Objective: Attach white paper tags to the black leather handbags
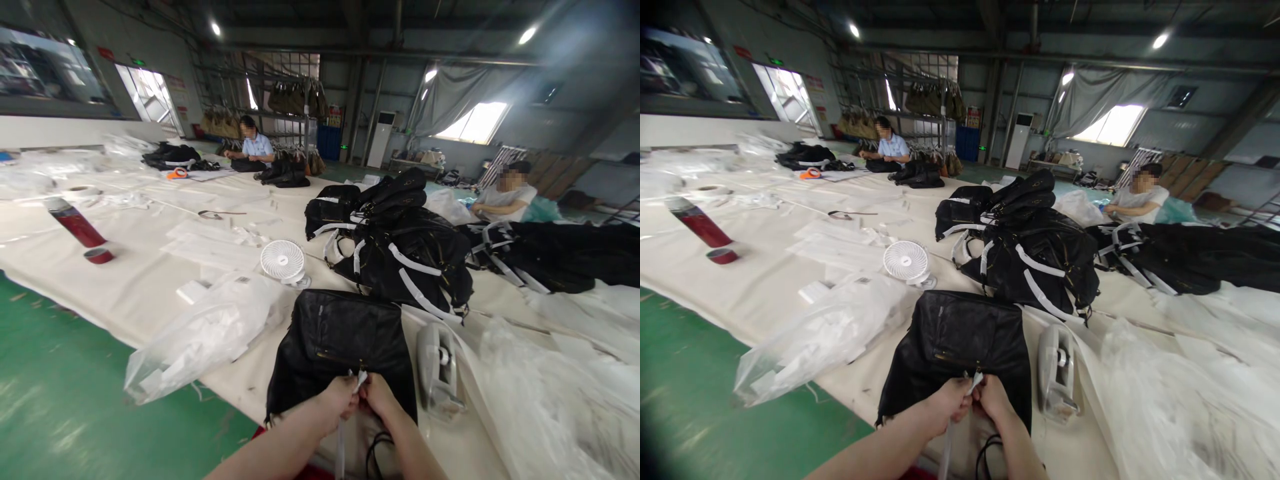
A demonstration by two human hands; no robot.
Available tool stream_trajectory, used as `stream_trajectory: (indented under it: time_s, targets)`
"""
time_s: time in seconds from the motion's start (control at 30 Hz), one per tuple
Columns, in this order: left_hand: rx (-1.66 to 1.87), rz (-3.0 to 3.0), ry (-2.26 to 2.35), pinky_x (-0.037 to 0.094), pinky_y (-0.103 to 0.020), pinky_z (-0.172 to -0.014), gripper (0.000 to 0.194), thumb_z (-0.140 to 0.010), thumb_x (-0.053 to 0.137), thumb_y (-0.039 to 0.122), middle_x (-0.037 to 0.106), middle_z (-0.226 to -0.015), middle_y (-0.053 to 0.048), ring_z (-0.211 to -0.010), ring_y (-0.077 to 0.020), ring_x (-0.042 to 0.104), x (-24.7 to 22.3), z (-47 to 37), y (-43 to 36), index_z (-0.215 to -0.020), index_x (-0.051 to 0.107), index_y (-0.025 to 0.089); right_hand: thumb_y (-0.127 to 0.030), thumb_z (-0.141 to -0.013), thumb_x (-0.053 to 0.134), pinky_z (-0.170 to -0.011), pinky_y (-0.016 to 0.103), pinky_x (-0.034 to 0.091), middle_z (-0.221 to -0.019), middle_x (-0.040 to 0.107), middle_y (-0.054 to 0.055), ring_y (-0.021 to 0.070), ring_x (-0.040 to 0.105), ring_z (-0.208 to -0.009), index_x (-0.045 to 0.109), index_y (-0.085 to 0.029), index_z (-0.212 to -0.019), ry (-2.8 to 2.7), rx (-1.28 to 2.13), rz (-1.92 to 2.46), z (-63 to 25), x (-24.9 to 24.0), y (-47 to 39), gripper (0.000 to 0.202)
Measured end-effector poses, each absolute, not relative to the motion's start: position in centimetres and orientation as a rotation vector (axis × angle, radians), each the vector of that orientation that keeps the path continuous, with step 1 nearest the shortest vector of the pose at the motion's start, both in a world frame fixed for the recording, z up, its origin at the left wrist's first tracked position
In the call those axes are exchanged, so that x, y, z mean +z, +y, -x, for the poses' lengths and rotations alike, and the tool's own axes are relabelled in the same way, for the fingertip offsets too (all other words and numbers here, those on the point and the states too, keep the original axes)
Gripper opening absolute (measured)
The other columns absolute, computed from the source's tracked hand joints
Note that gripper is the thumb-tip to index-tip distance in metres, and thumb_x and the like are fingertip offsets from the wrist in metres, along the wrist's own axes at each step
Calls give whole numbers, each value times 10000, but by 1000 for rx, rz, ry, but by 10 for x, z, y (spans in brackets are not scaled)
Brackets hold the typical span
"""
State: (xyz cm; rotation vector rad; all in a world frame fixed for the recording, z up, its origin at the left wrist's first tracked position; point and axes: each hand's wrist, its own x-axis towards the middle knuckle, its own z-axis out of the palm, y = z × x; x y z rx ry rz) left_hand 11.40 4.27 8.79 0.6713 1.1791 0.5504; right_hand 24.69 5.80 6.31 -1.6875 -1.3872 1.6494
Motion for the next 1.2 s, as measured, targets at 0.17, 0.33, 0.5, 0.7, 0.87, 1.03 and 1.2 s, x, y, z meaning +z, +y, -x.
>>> stream_trajectory:
  time_s: [0.17, 0.33, 0.5, 0.7, 0.87, 1.03, 1.2]
  targets:
    - [459, -1310, 1491, 445, -356, -863, 236, -949, 417, 278, 628, -918, -95, -932, -230, 593, 98, -105, 41, -883, 611, 162, -517, -765, 535, -397, 213, 325, -574, 620, 9, 111, 527, -428, 581, -185, -700, -1270, 1639, 1686, -263, 70, 50, 341]
    - [258, -1772, 1523, 381, -523, -983, 281, -892, 369, 134, 606, -1073, -182, -1076, -332, 562, 103, -102, 33, -1047, 603, 120, -790, -776, 330, -354, 211, 320, -560, 625, 66, 118, 536, -392, 600, -158, -680, -1050, 1719, 1802, -265, 89, 45, 694]
    - [230, -1925, 1515, 457, -509, -888, 269, -853, 363, 88, 590, -964, -168, -971, -338, 600, 98, -108, 32, -975, 596, 143, -788, -704, 468, -358, 224, 311, -539, 612, 49, 129, 534, -395, 581, -171, -653, -1134, 1711, 1780, -251, 95, 43, 629]
    - [433, -1870, 1451, 452, -442, -887, 156, -868, 405, 147, 556, -941, -112, -934, -294, 580, 91, -106, 25, -945, 535, 186, -693, -612, 633, -393, 215, 275, -528, 563, -28, 89, 475, -401, 536, -197, -666, -1094, 1633, 1623, -250, 87, 37, 509]
    - [410, -1705, 1529, 434, -388, -864, 157, -942, 330, 234, 578, -997, -113, -935, -271, 590, 93, -99, 19, -972, 481, 201, -698, -638, 615, -403, 220, 267, -508, 544, -40, 84, 460, -397, 529, -200, -669, -1138, 1642, 1549, -252, 81, 30, 506]
    - [474, -1666, 1535, 426, -375, -817, 202, -953, 315, 256, 549, -870, -76, -836, -251, 583, 88, -98, 21, -842, 478, 217, -725, -645, 599, -411, 224, 280, -522, 544, -38, 88, 468, -410, 528, -198, -680, -1159, 1625, 1563, -252, 74, 25, 534]
    - [660, -1193, 1484, 419, -352, -765, 255, -891, 510, 229, 435, -654, -11, -727, -218, 524, 73, -108, 23, -640, 469, 211, -784, -638, 572, -414, 246, 306, -511, 522, -32, 110, 481, -421, 523, -209, -663, -1221, 1575, 1605, -249, 62, 22, 578]
